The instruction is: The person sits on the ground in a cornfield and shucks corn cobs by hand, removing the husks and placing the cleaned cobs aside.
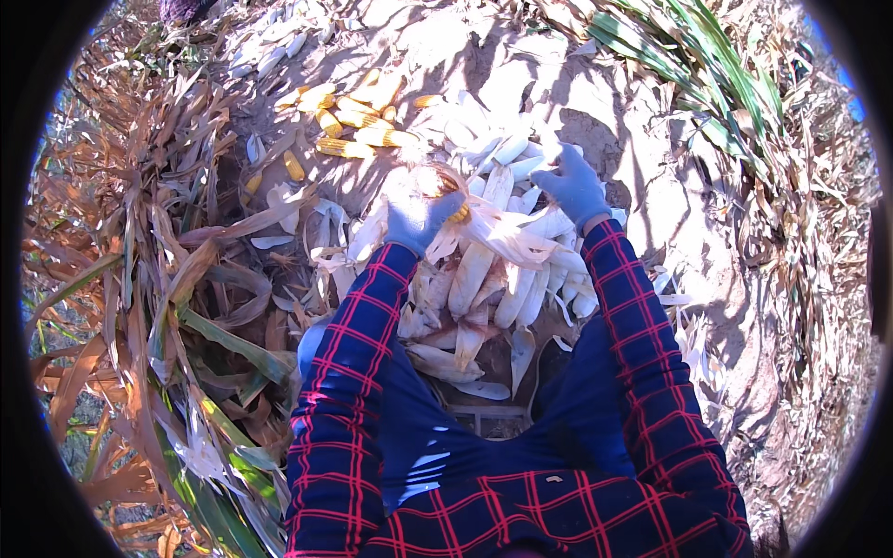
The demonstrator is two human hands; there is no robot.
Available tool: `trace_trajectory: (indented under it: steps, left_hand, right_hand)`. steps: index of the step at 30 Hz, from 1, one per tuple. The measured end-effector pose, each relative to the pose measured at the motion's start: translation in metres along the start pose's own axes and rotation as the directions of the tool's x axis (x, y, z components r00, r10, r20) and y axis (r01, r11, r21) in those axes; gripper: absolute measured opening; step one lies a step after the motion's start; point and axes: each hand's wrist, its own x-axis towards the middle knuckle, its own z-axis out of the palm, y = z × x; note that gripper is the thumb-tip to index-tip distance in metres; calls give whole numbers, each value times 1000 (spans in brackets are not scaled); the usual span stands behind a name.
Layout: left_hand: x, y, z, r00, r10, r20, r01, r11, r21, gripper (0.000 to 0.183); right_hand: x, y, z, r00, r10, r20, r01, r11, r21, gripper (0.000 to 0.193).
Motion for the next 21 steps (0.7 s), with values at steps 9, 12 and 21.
trace_trajectory:
  steps: [9,12,21]
  left_hand:
    - [-6,51,33,959,42,279,-81,988,132,56]
    - [-8,25,31,947,-110,301,154,980,-125,60]
    - [1,23,23,841,-407,357,439,899,-10,62]
  right_hand:
    - [-22,-75,20,850,-382,363,145,831,537,41]
    - [-24,-82,18,890,-70,450,-210,813,543,31]
    - [-17,-39,27,971,91,220,-237,458,857,20]
